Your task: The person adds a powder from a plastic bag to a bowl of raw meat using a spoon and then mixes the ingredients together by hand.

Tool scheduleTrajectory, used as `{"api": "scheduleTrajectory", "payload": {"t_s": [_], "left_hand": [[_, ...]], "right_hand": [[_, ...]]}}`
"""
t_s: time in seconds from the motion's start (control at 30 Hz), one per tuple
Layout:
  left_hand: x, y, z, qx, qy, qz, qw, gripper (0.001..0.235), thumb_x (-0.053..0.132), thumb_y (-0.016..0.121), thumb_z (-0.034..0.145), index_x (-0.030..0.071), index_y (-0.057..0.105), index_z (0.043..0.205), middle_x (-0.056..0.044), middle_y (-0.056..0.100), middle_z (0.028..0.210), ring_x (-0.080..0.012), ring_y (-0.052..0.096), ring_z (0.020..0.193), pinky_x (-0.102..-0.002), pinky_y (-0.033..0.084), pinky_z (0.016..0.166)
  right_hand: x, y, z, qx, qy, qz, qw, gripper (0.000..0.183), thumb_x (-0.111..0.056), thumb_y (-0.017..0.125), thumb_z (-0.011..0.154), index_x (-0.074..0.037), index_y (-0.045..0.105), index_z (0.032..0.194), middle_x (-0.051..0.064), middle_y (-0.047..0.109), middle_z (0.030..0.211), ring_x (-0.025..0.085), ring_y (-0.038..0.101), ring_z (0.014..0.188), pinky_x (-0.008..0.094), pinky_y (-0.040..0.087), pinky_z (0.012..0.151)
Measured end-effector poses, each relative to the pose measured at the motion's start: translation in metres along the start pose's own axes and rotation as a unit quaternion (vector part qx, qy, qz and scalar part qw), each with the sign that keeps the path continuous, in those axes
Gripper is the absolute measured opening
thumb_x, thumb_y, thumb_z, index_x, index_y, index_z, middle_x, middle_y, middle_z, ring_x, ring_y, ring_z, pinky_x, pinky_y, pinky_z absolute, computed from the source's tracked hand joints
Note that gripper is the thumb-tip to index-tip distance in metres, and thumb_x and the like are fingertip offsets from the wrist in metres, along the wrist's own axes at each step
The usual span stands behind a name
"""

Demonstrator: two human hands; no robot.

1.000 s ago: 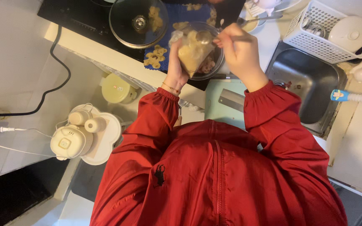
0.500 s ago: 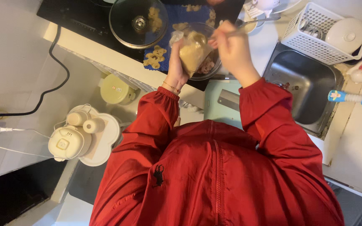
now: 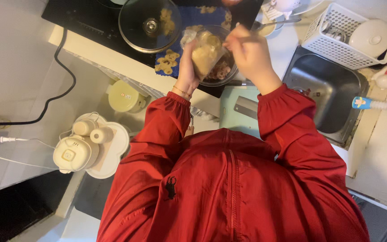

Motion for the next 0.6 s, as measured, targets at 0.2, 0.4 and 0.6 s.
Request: {"api": "scheduleTrajectory", "payload": {"t_s": [0.2, 0.4, 0.6], "left_hand": [[0.004, -0.001, 0.007, -0.032, -0.023, -0.006, 0.999, 0.062, 0.056, 0.079, 0.068, 0.019, 0.071, 0.117, -0.009, 0.077, 0.096, -0.0274, 0.076, 0.085, -0.038, 0.059, 0.073], [0.037, 0.0, 0.009, -0.015, 0.044, 0.111, 0.993, 0.067, 0.037, 0.083, 0.071, 0.015, 0.076, 0.134, -0.007, 0.074, 0.134, -0.0252, 0.066, 0.124, -0.041, 0.053, 0.102], [0.065, 0.012, 0.018, -0.014, 0.107, 0.282, 0.953, 0.063, 0.04, 0.069, 0.08, 0.02, 0.067, 0.139, -0.01, 0.074, 0.126, -0.0255, 0.077, 0.103, -0.041, 0.065, 0.078]], "right_hand": [[0.035, -0.02, -0.013, 0.118, 0.156, 0.277, 0.941, 0.016, 0.0, 0.043, 0.122, 0.003, 0.055, 0.111, 0.022, 0.07, 0.094, 0.029, 0.08, 0.085, 0.032, 0.066, 0.07], [0.039, -0.041, -0.038, 0.185, 0.223, 0.274, 0.917, 0.03, -0.025, 0.042, 0.124, 0.001, 0.053, 0.114, 0.023, 0.073, 0.093, 0.028, 0.08, 0.085, 0.031, 0.064, 0.074], [0.053, -0.034, -0.06, 0.189, 0.239, 0.239, 0.922, 0.025, -0.02, 0.042, 0.123, -0.002, 0.054, 0.111, 0.021, 0.077, 0.091, 0.024, 0.078, 0.08, 0.031, 0.063, 0.075]]}}
Point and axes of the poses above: each hand's wrist, its own z-axis towards the middle knuckle, its own y-axis out of the palm, x = y × z, the point moved 9 cm from there along z, towards the middle knuckle
